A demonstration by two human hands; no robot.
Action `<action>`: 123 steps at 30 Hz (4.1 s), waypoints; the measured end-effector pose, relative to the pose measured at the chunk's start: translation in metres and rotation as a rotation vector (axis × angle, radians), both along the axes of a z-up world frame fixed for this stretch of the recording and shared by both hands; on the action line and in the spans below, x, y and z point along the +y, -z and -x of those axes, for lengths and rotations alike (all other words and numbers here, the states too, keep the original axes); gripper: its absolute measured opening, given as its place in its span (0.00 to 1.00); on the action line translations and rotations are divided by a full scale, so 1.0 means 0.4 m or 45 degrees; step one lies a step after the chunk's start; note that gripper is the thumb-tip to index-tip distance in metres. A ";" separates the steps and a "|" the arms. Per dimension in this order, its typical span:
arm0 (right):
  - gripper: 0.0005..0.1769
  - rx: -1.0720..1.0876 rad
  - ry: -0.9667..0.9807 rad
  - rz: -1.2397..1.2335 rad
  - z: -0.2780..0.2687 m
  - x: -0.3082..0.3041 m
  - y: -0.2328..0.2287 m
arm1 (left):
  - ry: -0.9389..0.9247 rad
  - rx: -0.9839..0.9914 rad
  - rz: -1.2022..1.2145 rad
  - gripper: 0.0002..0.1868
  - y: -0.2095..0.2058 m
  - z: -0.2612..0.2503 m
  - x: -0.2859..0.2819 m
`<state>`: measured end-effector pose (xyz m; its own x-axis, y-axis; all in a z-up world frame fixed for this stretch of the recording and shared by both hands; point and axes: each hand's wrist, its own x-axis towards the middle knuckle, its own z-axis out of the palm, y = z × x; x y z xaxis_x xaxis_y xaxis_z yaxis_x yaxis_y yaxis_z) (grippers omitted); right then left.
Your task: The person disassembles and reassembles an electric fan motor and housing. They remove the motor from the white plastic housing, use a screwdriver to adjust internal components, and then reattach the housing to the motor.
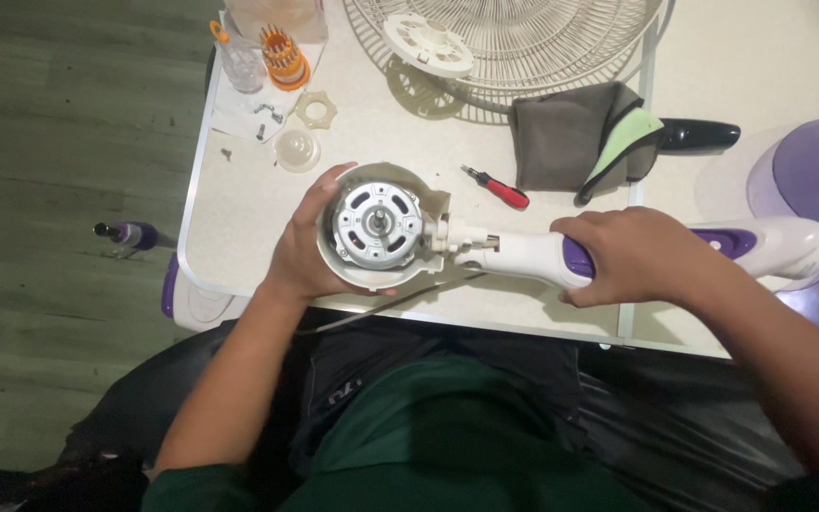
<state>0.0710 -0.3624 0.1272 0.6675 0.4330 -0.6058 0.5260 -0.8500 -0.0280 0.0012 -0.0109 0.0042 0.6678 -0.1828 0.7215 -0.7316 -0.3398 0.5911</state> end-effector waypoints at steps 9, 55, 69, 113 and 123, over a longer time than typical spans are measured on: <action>0.43 -0.423 -0.051 -0.346 0.082 -0.031 0.064 | 0.040 0.026 0.066 0.71 0.010 0.014 -0.006; 0.43 -0.649 -0.079 -0.522 0.126 -0.058 0.144 | -0.404 0.251 -0.525 0.05 -0.234 0.096 -0.131; 0.44 -0.671 -0.079 -0.440 0.129 -0.051 0.155 | -0.414 0.301 -0.472 0.07 -0.257 0.063 -0.127; 0.33 -0.277 0.262 -0.866 0.069 0.172 0.184 | -0.315 0.059 -0.296 0.19 -0.128 0.072 -0.072; 0.30 -0.095 0.220 -0.964 0.057 0.142 0.195 | -0.298 -0.305 -0.319 0.56 -0.031 0.073 -0.056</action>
